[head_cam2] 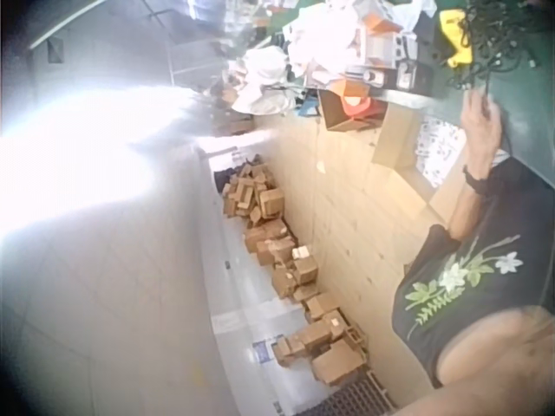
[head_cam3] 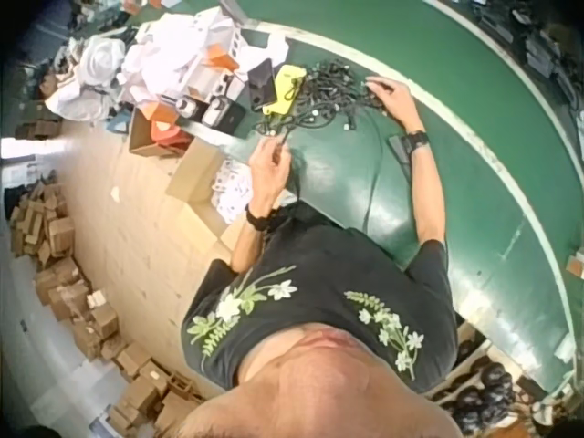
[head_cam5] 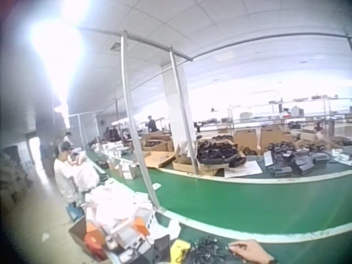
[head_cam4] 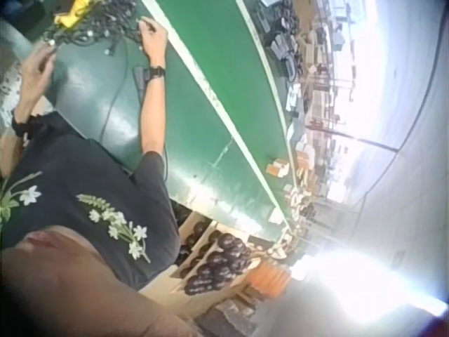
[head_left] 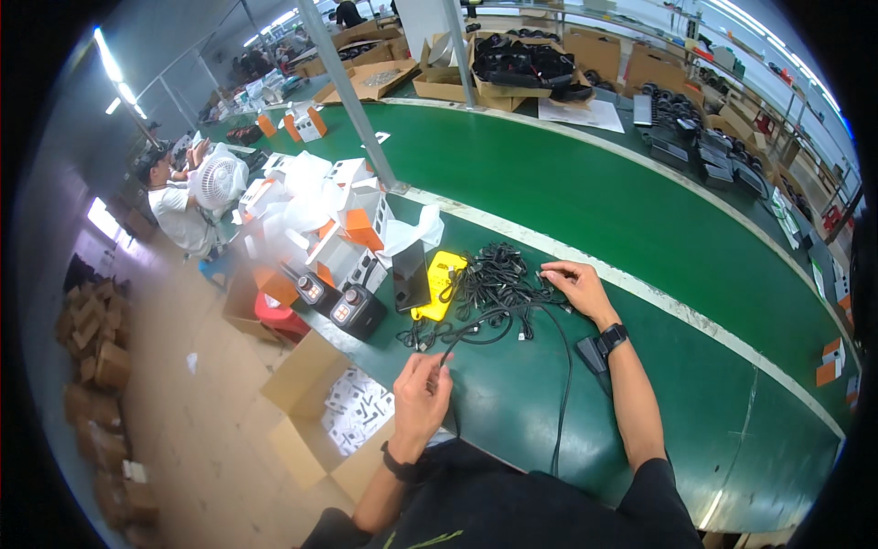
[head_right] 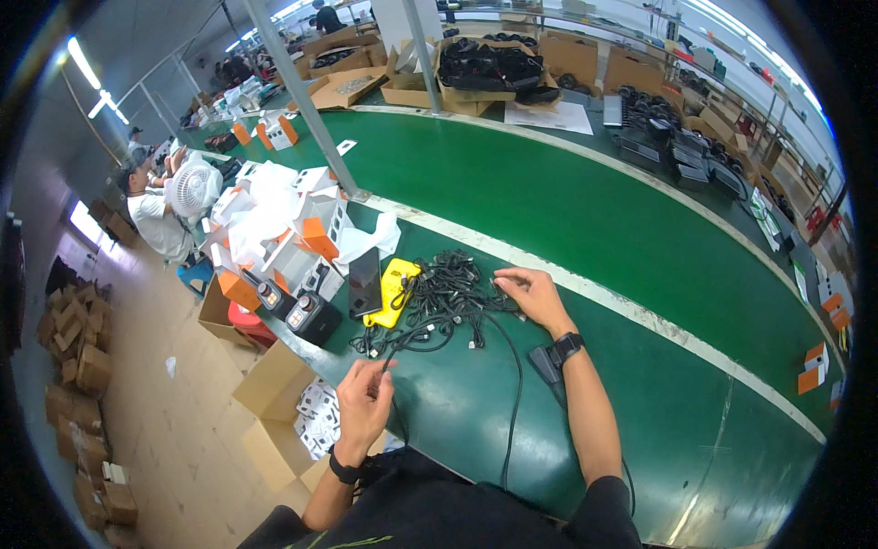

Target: The recorder is assembling and packaging electronic devices into boxes, adding cables and manuals, and placing finished boxes on a conveyor belt.

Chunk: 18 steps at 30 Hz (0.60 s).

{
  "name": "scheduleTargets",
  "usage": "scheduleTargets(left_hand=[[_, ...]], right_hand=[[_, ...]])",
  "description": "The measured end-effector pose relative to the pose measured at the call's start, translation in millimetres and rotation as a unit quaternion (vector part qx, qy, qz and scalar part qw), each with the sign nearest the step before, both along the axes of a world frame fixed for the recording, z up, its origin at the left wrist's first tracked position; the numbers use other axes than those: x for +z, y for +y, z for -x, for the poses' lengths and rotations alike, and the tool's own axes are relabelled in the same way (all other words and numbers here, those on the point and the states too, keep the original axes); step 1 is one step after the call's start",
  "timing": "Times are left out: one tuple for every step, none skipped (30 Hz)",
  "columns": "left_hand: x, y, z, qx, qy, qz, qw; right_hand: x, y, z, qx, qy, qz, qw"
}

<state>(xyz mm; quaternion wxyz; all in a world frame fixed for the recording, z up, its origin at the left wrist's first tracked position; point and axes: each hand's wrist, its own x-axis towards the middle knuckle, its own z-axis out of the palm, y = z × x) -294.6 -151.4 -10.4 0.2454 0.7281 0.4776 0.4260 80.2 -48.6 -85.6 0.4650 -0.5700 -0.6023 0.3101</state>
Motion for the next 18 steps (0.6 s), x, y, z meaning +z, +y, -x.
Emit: scheduleTargets(left_hand=[[7, -4, -2, 0.006, -0.014, 0.021, 1.000], [7, -3, -1, 0.005, -0.017, 0.018, 1.000], [8, -2, 2, 0.002, -0.027, 0.024, 0.999], [9, 0, 4, -0.002, -0.038, 0.030, 0.999], [11, 1, 5, 0.003, -0.053, 0.035, 0.998], [12, 3, 8, 0.006, -0.059, 0.032, 0.998], [13, 4, 14, 0.011, -0.060, 0.035, 0.998], [14, 4, 17, 0.013, -0.061, 0.038, 0.997], [21, 5, 14, 0.005, -0.093, 0.068, 0.993], [22, 5, 16, 0.008, -0.096, 0.065, 0.993], [23, 6, 20, 0.002, -0.107, 0.065, 0.992], [25, 8, 18, -0.014, -0.121, 0.066, 0.990], [27, 11, 17, -0.015, -0.126, 0.063, 0.990], [27, 11, 18, -0.008, -0.123, 0.053, 0.991], [27, 11, 19, 0.001, -0.120, 0.043, 0.992], [29, 13, 18, 0.007, -0.122, 0.041, 0.992], [31, 12, 19, 0.008, -0.142, 0.018, 0.990], [33, 11, 20, 0.011, -0.162, -0.005, 0.987]], right_hand=[[2, -1, -2, -0.003, -0.001, -0.001, 1.000], [11, 0, -2, 0.011, 0.028, 0.005, 1.000], [21, 0, -2, 0.024, 0.057, 0.012, 0.998], [31, -5, -4, 0.022, 0.052, 0.009, 0.998], [50, -12, -4, 0.061, 0.060, 0.008, 0.996], [70, -20, -1, 0.103, 0.070, 0.008, 0.992], [93, -27, 10, 0.151, 0.080, 0.025, 0.985], [105, -34, 20, 0.191, 0.074, 0.008, 0.979], [122, -47, 30, 0.198, 0.054, 0.008, 0.979], [135, -54, 44, 0.210, 0.038, 0.007, 0.977], [141, -58, 57, 0.223, 0.029, 0.030, 0.974], [147, -63, 62, 0.227, 0.017, 0.052, 0.972], [147, -63, 65, 0.229, 0.013, 0.047, 0.972], [147, -62, 73, 0.236, 0.068, 0.072, 0.967], [153, -64, 74, 0.222, 0.058, 0.079, 0.970], [162, -68, 75, 0.209, 0.048, 0.086, 0.973], [169, -73, 77, 0.216, 0.046, 0.087, 0.971], [175, -76, 79, 0.205, 0.054, 0.066, 0.975]])
